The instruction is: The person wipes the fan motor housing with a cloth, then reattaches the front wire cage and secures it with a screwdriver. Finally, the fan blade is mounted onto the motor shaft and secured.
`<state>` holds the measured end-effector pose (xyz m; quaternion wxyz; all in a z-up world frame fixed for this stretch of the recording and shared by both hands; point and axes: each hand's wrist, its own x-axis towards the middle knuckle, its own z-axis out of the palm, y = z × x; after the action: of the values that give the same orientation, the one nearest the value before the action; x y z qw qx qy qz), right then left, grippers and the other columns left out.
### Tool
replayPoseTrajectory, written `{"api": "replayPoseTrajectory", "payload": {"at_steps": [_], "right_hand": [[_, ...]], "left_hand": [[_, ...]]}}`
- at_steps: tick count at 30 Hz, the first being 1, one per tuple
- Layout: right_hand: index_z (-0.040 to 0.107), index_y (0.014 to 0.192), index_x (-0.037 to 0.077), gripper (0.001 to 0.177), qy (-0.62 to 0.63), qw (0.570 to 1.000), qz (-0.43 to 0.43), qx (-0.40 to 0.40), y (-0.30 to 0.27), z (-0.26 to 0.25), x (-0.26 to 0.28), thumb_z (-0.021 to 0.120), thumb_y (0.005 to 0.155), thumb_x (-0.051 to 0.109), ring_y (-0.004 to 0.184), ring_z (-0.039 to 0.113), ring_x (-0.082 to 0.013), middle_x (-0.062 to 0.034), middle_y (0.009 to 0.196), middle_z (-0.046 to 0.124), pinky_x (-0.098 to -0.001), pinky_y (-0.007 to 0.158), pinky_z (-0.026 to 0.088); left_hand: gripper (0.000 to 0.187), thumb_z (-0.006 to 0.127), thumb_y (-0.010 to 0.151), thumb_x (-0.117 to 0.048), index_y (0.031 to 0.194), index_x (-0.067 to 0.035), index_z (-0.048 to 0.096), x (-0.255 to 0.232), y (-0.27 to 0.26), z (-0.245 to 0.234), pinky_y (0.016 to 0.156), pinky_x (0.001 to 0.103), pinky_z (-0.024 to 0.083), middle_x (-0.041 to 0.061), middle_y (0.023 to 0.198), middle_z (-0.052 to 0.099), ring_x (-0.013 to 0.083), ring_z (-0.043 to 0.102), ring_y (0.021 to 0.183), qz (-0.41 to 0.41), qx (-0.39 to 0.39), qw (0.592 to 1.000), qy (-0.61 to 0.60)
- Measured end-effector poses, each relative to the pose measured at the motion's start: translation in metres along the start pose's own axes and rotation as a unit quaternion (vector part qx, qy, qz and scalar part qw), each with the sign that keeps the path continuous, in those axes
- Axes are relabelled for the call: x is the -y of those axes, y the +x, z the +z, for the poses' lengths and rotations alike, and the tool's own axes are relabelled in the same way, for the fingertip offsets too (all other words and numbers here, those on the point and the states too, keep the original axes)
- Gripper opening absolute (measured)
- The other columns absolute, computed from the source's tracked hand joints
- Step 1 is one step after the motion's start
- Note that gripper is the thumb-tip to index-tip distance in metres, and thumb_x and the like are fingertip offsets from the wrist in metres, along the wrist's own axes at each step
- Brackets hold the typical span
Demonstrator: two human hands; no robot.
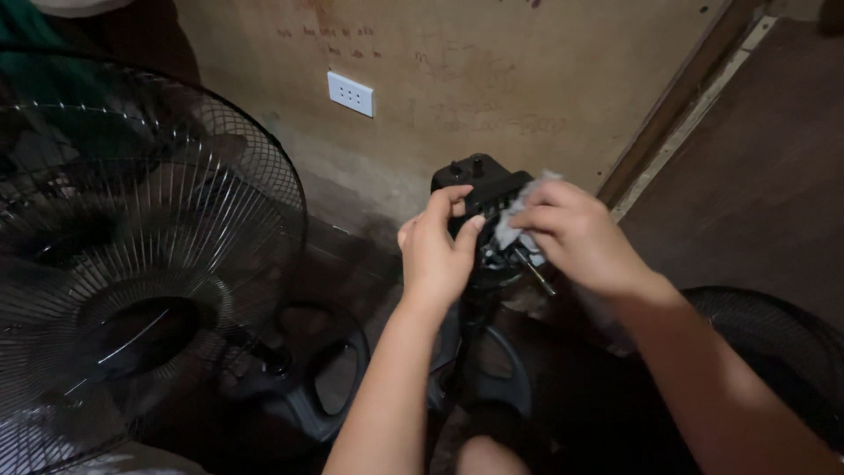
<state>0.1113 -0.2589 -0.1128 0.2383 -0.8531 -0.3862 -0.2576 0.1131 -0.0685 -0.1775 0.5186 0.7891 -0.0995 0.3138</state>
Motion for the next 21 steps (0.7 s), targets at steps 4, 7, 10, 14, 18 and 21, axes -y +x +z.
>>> {"api": "replayPoseTrajectory", "payload": {"at_steps": [4, 7, 10, 14, 18, 21], "right_hand": [[0.076, 0.093, 0.005, 0.025, -0.048, 0.998, -0.026, -0.014, 0.005, 0.001, 0.005, 0.076, 0.069, -0.003, 0.099, 0.065, -0.0314, -0.0106, 0.099, 0.066, -0.0414, 0.085, 0.053], [0.075, 0.092, 0.005, 0.021, -0.056, 0.996, -0.058, 0.037, 0.005, 0.004, 0.003, 0.077, 0.072, -0.001, 0.1, 0.065, -0.0318, -0.0094, 0.099, 0.066, -0.042, 0.085, 0.053], [0.074, 0.093, 0.005, 0.02, -0.03, 0.998, -0.037, 0.038, 0.001, 0.003, -0.013, 0.074, 0.074, -0.002, 0.098, 0.065, -0.032, -0.0096, 0.098, 0.066, -0.0412, 0.084, 0.053], [0.072, 0.096, 0.004, 0.02, 0.015, 0.998, 0.05, -0.027, -0.038, 0.014, -0.042, 0.07, 0.078, -0.004, 0.099, 0.066, -0.0327, -0.0132, 0.102, 0.065, -0.0389, 0.083, 0.053], [0.077, 0.089, 0.008, 0.021, -0.04, 0.991, 0.113, 0.056, -0.074, 0.022, -0.052, 0.076, 0.071, -0.002, 0.095, 0.066, -0.0352, -0.0121, 0.092, 0.068, -0.0424, 0.084, 0.052], [0.075, 0.097, 0.006, 0.024, -0.019, 0.989, 0.133, -0.059, -0.067, 0.016, -0.049, 0.075, 0.074, -0.002, 0.095, 0.066, -0.0335, -0.0125, 0.095, 0.067, -0.0399, 0.083, 0.052]], "left_hand": [[0.04, 0.077, 0.084, -0.018, 0.122, -0.015, 0.064, -0.001, 0.003, 0.004, 0.099, 0.044, 0.042, 0.008, 0.101, 0.077, 0.0293, 0.072, 0.102, 0.007, -0.011, 1.0, 0.013], [0.04, 0.076, 0.087, -0.019, 0.125, -0.016, 0.063, 0.003, -0.001, 0.001, 0.099, 0.042, 0.044, 0.007, 0.105, 0.077, 0.0291, 0.07, 0.106, -0.01, -0.001, 1.0, 0.028], [0.04, 0.076, 0.086, -0.019, 0.125, -0.016, 0.063, 0.004, 0.001, -0.001, 0.099, 0.042, 0.043, 0.006, 0.105, 0.077, 0.0284, 0.071, 0.104, 0.009, 0.002, 1.0, 0.015], [0.042, 0.077, 0.085, -0.019, 0.125, -0.017, 0.064, 0.003, 0.0, 0.001, 0.1, 0.042, 0.042, 0.006, 0.102, 0.076, 0.0276, 0.071, 0.1, -0.002, -0.007, 1.0, 0.019], [0.041, 0.077, 0.086, -0.021, 0.126, -0.02, 0.065, 0.001, -0.006, -0.001, 0.096, 0.039, 0.047, 0.004, 0.101, 0.075, 0.0271, 0.07, 0.093, -0.057, 0.011, 0.998, 0.013], [0.042, 0.077, 0.084, -0.017, 0.124, -0.017, 0.065, 0.001, -0.002, 0.0, 0.096, 0.042, 0.045, 0.006, 0.1, 0.075, 0.0289, 0.07, 0.094, 0.001, -0.016, 1.0, 0.01]]}}
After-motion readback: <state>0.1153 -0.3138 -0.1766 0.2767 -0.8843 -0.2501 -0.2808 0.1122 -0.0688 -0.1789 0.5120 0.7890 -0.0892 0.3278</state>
